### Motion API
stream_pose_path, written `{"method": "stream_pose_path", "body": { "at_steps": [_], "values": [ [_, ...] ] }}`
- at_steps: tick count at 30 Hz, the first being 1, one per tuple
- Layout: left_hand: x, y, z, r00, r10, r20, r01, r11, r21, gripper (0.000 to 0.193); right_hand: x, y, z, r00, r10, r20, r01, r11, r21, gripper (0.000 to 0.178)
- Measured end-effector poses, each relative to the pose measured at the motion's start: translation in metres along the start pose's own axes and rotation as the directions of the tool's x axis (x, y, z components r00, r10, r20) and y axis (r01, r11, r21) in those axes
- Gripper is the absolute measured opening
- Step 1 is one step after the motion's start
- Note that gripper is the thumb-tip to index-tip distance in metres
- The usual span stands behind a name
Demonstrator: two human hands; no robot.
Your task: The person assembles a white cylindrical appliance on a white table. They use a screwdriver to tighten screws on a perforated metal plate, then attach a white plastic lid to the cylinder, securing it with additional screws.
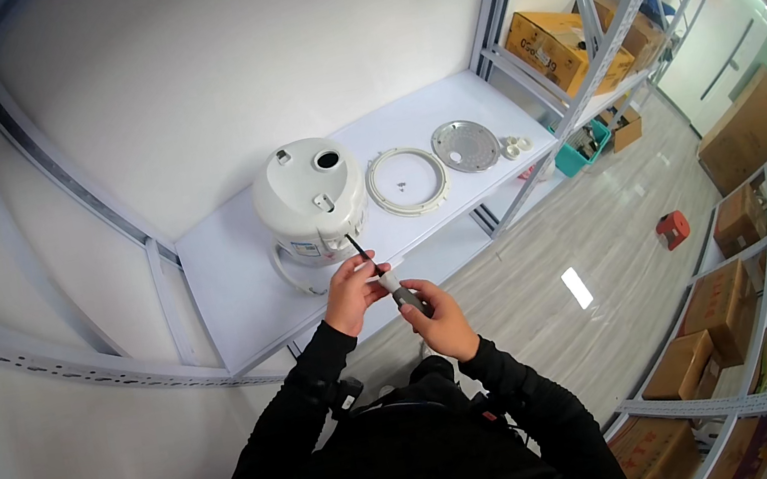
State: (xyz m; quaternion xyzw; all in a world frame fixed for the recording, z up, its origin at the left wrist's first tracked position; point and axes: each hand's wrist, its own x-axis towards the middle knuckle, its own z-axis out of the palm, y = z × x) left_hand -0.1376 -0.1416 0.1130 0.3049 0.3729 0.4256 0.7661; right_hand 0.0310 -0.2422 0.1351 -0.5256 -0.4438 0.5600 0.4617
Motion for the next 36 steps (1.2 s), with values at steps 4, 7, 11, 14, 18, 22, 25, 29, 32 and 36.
{"method": "stream_pose_path", "body": {
  "at_steps": [4, 7, 11, 14, 18, 22, 25, 29, 32, 36],
  "values": [
    [0.021, 0.002, -0.015, 0.994, 0.004, -0.113, 0.000, 0.999, 0.040, 0.034, -0.004, -0.001, 0.004, 0.961, -0.272, -0.048, 0.233, 0.892, -0.389, 0.045],
    [0.035, 0.005, -0.017, 0.977, -0.009, -0.211, 0.020, 0.999, 0.048, 0.035, -0.004, -0.003, 0.003, 0.904, -0.426, -0.045, 0.340, 0.778, -0.529, 0.046],
    [0.042, 0.004, -0.015, 0.977, -0.013, -0.212, 0.017, 1.000, 0.018, 0.037, -0.006, -0.011, 0.003, 0.892, -0.448, -0.059, 0.335, 0.744, -0.579, 0.048],
    [0.043, 0.002, -0.014, 0.977, -0.006, -0.213, 0.010, 1.000, 0.019, 0.036, -0.006, -0.010, 0.001, 0.875, -0.482, -0.049, 0.346, 0.694, -0.631, 0.048],
    [0.044, 0.001, -0.011, 0.974, 0.006, -0.226, 0.004, 0.999, 0.043, 0.039, -0.006, -0.011, 0.000, 0.874, -0.485, -0.035, 0.335, 0.652, -0.680, 0.049],
    [0.046, 0.000, -0.011, 0.974, -0.010, -0.228, 0.012, 1.000, 0.006, 0.039, -0.004, -0.011, -0.003, 0.879, -0.477, -0.014, 0.326, 0.621, -0.712, 0.050],
    [0.046, 0.001, -0.008, 0.971, -0.030, -0.235, 0.026, 0.999, -0.021, 0.038, -0.003, -0.012, -0.005, 0.867, -0.498, 0.001, 0.337, 0.584, -0.738, 0.052],
    [0.045, 0.003, -0.005, 0.970, -0.051, -0.239, 0.042, 0.998, -0.042, 0.038, -0.002, -0.011, -0.005, 0.868, -0.496, -0.034, 0.322, 0.614, -0.721, 0.053],
    [0.045, 0.002, -0.005, 0.968, -0.047, -0.246, 0.035, 0.998, -0.052, 0.037, 0.000, -0.008, -0.007, 0.883, -0.468, -0.027, 0.312, 0.630, -0.711, 0.053],
    [0.046, 0.001, -0.005, 0.966, -0.042, -0.257, 0.029, 0.998, -0.052, 0.037, 0.002, -0.008, -0.008, 0.894, -0.447, -0.006, 0.321, 0.652, -0.687, 0.049]
  ]
}}
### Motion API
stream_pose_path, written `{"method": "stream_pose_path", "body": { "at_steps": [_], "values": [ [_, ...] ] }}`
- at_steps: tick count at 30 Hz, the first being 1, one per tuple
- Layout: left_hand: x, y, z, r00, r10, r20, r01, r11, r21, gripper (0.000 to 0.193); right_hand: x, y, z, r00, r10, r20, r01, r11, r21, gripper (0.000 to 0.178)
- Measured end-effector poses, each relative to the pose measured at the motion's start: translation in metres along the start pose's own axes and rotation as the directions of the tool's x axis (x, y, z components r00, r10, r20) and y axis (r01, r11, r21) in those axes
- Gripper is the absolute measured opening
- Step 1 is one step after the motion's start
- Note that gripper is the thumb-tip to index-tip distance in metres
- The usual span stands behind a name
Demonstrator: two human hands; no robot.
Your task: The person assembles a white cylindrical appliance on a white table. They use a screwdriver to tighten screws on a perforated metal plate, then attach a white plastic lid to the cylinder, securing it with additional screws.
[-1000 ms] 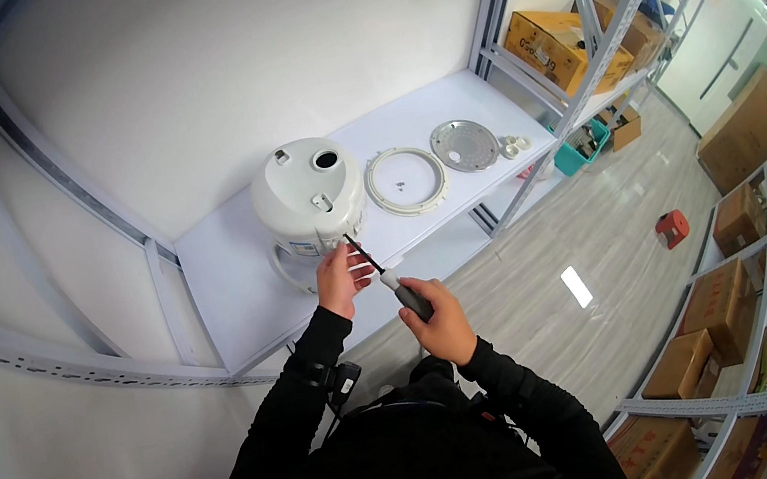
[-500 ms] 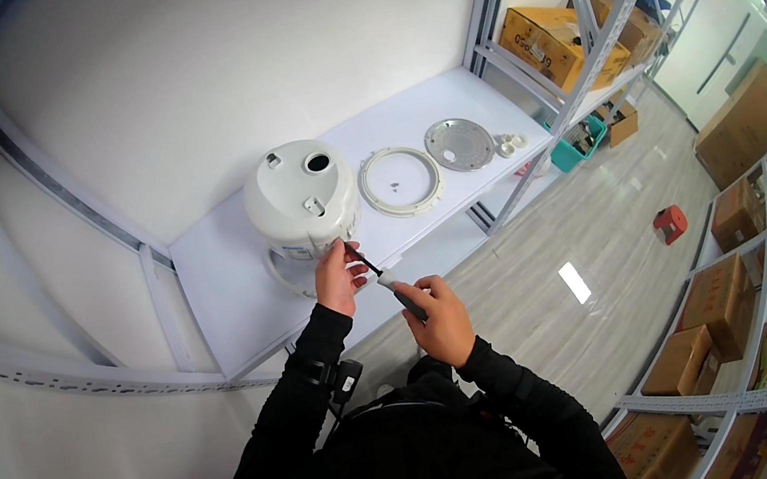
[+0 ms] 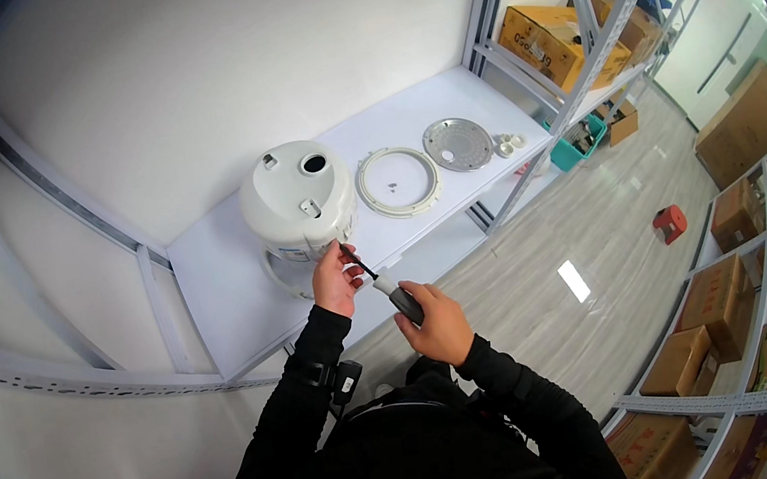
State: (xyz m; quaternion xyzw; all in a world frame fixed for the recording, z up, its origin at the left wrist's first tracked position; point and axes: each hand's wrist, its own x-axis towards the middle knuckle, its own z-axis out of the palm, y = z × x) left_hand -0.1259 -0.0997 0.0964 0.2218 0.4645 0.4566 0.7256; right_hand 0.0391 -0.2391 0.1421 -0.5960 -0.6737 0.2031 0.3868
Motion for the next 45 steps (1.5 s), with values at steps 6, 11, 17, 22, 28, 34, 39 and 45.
{"method": "stream_pose_path", "body": {
  "at_steps": [6, 11, 17, 22, 28, 34, 39, 45],
  "values": [
    [0.001, 0.000, -0.002, 1.000, -0.028, 0.011, 0.027, 0.999, 0.030, 0.035, 0.001, 0.000, -0.006, 0.976, 0.175, 0.130, -0.196, 0.965, 0.173, 0.039],
    [0.000, 0.001, -0.002, 0.999, -0.019, 0.039, 0.018, 1.000, 0.017, 0.036, 0.001, -0.002, -0.005, 0.995, 0.086, 0.044, -0.092, 0.983, 0.157, 0.037],
    [0.000, -0.001, 0.001, 1.000, -0.008, 0.010, 0.008, 1.000, -0.005, 0.039, -0.001, 0.007, -0.001, 0.974, 0.199, 0.111, -0.223, 0.932, 0.284, 0.037],
    [0.000, -0.001, 0.001, 1.000, -0.013, 0.020, 0.014, 1.000, -0.005, 0.039, 0.000, 0.022, 0.003, 0.866, 0.362, 0.345, -0.500, 0.586, 0.638, 0.038],
    [0.001, 0.000, 0.000, 1.000, -0.016, 0.021, 0.017, 1.000, -0.025, 0.037, -0.001, 0.017, 0.005, 0.993, 0.119, 0.007, -0.115, 0.940, 0.322, 0.044],
    [0.003, 0.001, -0.002, 0.999, -0.032, 0.025, 0.033, 0.999, -0.039, 0.034, 0.002, 0.003, -0.002, 0.999, 0.005, -0.047, 0.001, 0.990, 0.140, 0.047],
    [0.001, 0.004, 0.000, 0.998, -0.042, 0.049, 0.045, 0.998, -0.051, 0.032, 0.001, 0.000, 0.000, 0.996, 0.009, -0.092, 0.008, 0.982, 0.186, 0.045],
    [0.002, 0.005, 0.001, 0.998, -0.050, 0.042, 0.052, 0.998, -0.044, 0.034, 0.003, 0.000, -0.002, 0.997, -0.075, -0.027, 0.078, 0.991, 0.112, 0.049]
  ]
}}
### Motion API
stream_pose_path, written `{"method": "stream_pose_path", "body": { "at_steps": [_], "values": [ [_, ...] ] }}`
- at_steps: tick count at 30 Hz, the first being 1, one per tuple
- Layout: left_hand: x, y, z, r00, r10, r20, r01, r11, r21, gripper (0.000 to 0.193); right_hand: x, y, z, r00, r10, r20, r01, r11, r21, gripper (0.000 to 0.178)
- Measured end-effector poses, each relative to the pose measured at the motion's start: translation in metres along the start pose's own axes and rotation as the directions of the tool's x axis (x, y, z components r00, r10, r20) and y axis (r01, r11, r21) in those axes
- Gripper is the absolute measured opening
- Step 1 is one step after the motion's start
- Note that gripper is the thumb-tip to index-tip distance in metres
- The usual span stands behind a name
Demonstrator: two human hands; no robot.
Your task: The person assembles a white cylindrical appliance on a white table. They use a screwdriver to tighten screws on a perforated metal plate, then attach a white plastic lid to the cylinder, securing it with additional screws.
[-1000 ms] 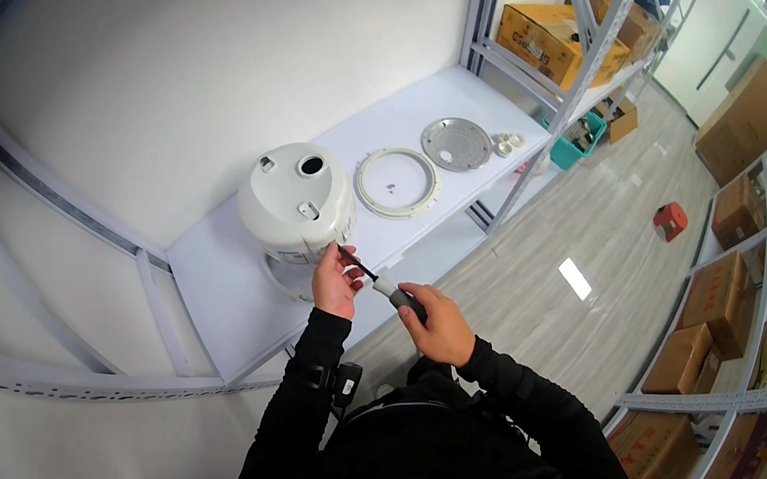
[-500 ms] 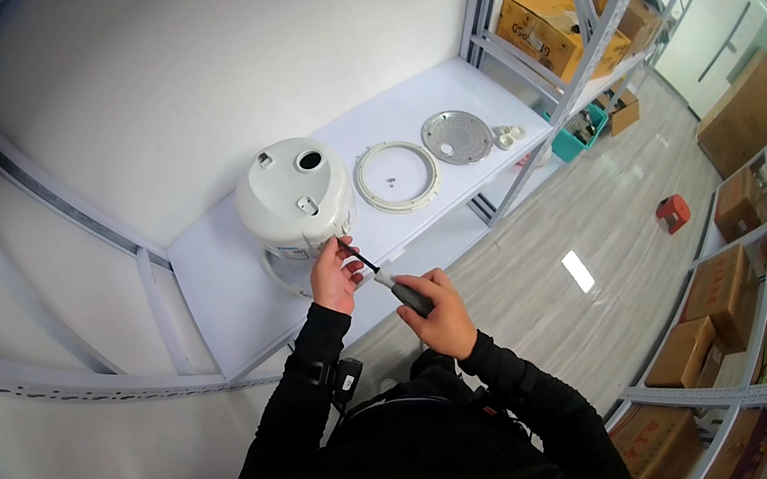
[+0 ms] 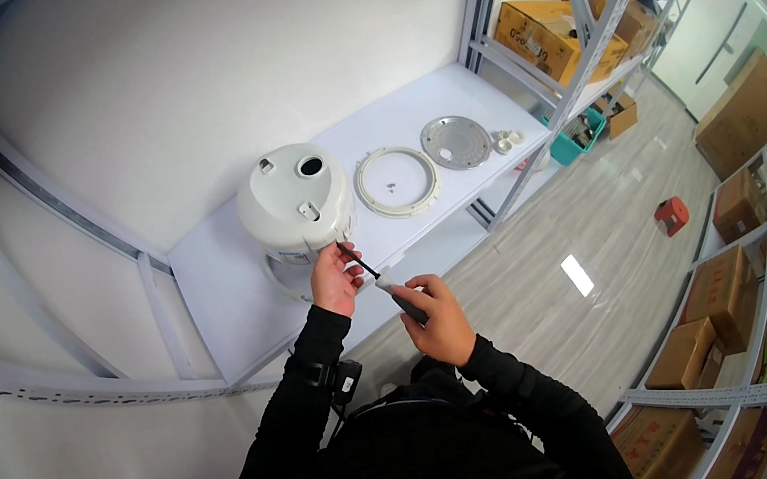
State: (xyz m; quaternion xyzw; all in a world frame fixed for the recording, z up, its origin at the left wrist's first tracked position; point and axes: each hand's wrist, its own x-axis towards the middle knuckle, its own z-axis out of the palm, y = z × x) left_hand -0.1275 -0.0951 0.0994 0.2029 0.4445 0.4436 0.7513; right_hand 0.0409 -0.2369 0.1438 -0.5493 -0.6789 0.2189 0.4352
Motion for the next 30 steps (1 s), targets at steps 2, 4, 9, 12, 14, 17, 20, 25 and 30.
{"method": "stream_pose_path", "body": {
  "at_steps": [2, 4, 9, 12, 14, 17, 20, 25, 30],
  "values": [
    [0.001, 0.000, 0.000, 1.000, 0.004, -0.003, -0.004, 1.000, 0.007, 0.035, 0.001, 0.000, -0.001, 1.000, 0.008, 0.006, -0.008, 1.000, -0.021, 0.051],
    [0.002, -0.001, -0.001, 1.000, 0.006, -0.003, -0.006, 1.000, 0.012, 0.036, 0.002, -0.001, -0.001, 1.000, 0.008, 0.007, -0.008, 0.999, -0.042, 0.051],
    [0.001, 0.001, -0.001, 1.000, -0.011, 0.008, 0.010, 0.999, 0.044, 0.034, 0.001, -0.005, -0.002, 1.000, 0.004, 0.010, -0.004, 0.998, -0.065, 0.050],
    [0.001, 0.001, -0.004, 1.000, -0.004, 0.019, 0.003, 0.998, 0.056, 0.035, -0.001, -0.006, -0.004, 1.000, -0.003, 0.018, 0.004, 0.999, -0.039, 0.051],
    [0.000, 0.000, -0.005, 1.000, 0.015, 0.021, -0.017, 0.997, 0.071, 0.035, -0.001, -0.010, -0.007, 0.999, 0.011, 0.042, -0.011, 1.000, -0.015, 0.052],
    [-0.003, -0.003, -0.005, 0.998, 0.056, 0.019, -0.058, 0.991, 0.117, 0.034, -0.001, -0.010, -0.013, 0.997, 0.023, 0.069, -0.023, 1.000, 0.003, 0.052],
    [-0.010, -0.004, -0.006, 0.996, 0.088, 0.032, -0.092, 0.985, 0.146, 0.033, -0.002, -0.011, -0.020, 0.994, 0.036, 0.103, -0.039, 0.999, 0.028, 0.052],
    [-0.027, 0.002, -0.017, 0.986, 0.155, 0.067, -0.163, 0.978, 0.129, 0.030, -0.001, -0.016, -0.029, 0.987, 0.043, 0.156, -0.054, 0.996, 0.066, 0.050],
    [-0.044, 0.012, -0.042, 0.943, 0.331, 0.044, -0.334, 0.933, 0.134, 0.026, 0.007, -0.021, -0.019, 0.974, 0.128, 0.185, -0.144, 0.987, 0.077, 0.051]
  ]
}}
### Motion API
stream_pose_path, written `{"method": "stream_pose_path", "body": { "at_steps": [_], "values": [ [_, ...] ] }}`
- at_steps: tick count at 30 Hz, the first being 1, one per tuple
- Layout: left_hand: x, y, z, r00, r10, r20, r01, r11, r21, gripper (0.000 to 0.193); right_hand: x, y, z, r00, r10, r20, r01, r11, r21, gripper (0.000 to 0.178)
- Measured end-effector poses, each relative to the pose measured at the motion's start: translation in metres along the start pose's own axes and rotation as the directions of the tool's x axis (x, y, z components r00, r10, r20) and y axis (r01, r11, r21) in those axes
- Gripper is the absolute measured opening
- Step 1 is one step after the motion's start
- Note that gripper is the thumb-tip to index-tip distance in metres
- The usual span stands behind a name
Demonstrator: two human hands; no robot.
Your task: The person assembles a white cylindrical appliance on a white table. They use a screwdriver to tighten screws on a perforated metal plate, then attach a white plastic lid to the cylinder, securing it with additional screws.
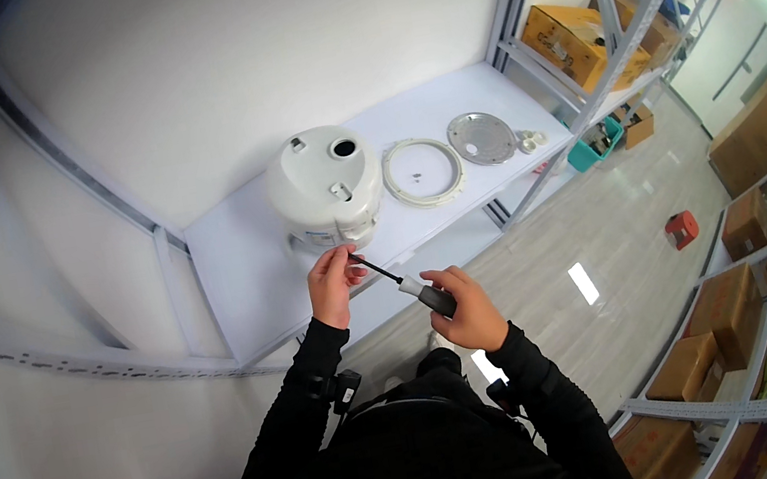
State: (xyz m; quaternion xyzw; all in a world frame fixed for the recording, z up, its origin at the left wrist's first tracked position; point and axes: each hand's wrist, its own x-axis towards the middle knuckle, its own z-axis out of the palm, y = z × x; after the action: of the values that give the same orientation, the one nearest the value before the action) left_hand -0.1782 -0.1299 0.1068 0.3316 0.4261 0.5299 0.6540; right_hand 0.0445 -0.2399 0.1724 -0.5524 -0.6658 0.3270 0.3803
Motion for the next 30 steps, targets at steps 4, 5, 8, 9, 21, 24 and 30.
{"method": "stream_pose_path", "body": {
  "at_steps": [4, 5, 8, 9, 21, 24, 30],
  "values": [
    [-0.007, 0.009, -0.026, 0.993, 0.106, -0.058, -0.100, 0.991, 0.083, 0.028, 0.011, -0.001, 0.017, 0.993, -0.087, 0.074, 0.091, 0.994, -0.053, 0.049],
    [-0.008, 0.009, -0.033, 0.989, 0.123, -0.081, -0.115, 0.989, 0.092, 0.027, 0.013, -0.003, 0.022, 0.993, -0.092, 0.080, 0.096, 0.994, -0.049, 0.049],
    [-0.011, 0.008, -0.055, 0.983, 0.136, -0.119, -0.127, 0.988, 0.086, 0.026, 0.020, -0.005, 0.036, 0.988, -0.119, 0.101, 0.125, 0.991, -0.052, 0.048],
    [-0.012, 0.007, -0.063, 0.983, 0.134, -0.125, -0.125, 0.989, 0.077, 0.025, 0.023, -0.005, 0.040, 0.986, -0.129, 0.108, 0.136, 0.989, -0.057, 0.048],
    [-0.002, -0.015, -0.124, 0.856, 0.461, -0.233, -0.163, 0.669, 0.725, 0.016, 0.041, -0.009, 0.054, 0.981, -0.179, 0.077, 0.185, 0.981, -0.067, 0.045],
    [0.007, -0.028, -0.140, 0.852, 0.500, -0.158, -0.145, 0.514, 0.845, 0.010, 0.046, -0.016, 0.054, 0.983, -0.178, 0.047, 0.180, 0.983, -0.037, 0.044],
    [0.011, -0.043, -0.143, 0.854, 0.520, -0.007, -0.075, 0.137, 0.988, 0.007, 0.046, -0.014, 0.048, 0.986, -0.164, 0.024, 0.165, 0.986, -0.038, 0.044]
  ]
}}
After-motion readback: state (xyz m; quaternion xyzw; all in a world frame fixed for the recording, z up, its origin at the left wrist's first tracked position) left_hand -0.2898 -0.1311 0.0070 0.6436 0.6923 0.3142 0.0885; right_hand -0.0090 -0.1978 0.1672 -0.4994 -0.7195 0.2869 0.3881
